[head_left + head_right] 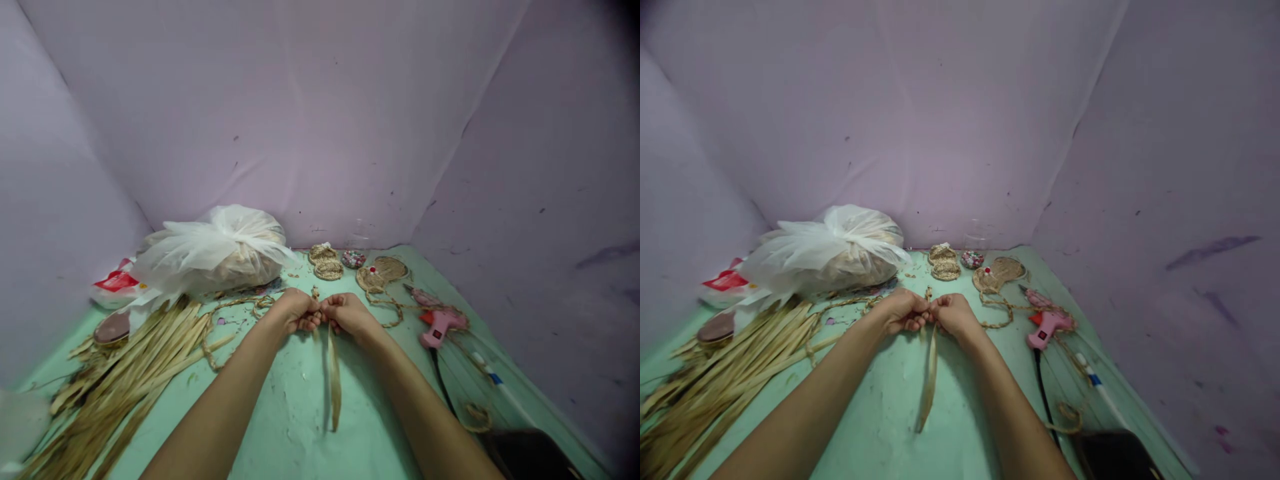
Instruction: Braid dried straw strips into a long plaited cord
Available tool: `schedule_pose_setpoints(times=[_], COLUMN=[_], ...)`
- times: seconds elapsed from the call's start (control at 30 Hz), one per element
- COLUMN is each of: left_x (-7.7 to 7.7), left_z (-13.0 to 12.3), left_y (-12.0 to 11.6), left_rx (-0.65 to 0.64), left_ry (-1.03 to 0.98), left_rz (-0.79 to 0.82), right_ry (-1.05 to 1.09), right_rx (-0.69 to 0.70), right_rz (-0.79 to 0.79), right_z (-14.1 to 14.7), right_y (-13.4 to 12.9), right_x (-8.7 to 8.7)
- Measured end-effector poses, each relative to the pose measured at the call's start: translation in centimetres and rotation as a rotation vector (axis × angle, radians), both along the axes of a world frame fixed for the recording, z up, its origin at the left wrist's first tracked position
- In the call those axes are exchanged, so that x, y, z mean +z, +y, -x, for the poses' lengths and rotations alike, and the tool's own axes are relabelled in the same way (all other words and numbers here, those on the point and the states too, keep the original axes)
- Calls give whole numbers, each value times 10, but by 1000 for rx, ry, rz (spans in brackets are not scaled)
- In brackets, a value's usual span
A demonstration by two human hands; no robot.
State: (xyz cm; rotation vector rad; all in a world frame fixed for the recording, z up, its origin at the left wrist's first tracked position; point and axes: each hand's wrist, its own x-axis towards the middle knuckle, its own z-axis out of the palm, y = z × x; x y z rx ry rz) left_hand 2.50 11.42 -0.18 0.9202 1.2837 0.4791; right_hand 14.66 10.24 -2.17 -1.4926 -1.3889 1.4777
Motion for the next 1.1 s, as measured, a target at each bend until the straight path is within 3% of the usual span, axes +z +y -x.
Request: schedule_pose_setpoints(times=[0.07,0.27,0.4,0.6,0.83,0.93,1.1], left_x=[-2,-7,-5,-1,-4,-4,-4], left_z=[0,1,1,0,2,1,-1], left_y=[0,1,-1,-5,-2,-1,-9], left_rx=[-6,-26,-22,9,6,21,123], left_ry=[47,320,322,295,281,274,216], left_rz=[-24,-124,-153,-181,-156,-152,-160], right_ry=[-124,-589,-715,-737,-1013,-943,-446], right_rx=[50,203,189,172,-190,-213,-77], right_rz=[-81,-585,-511,-378,-352,-413,-471], right_z=[-3,-9,-16,-35,-61,-60,-16], right_y=[1,-3,-5,-4,-3,-7,-22], right_x=[-4,-1,8,19,35,42,60])
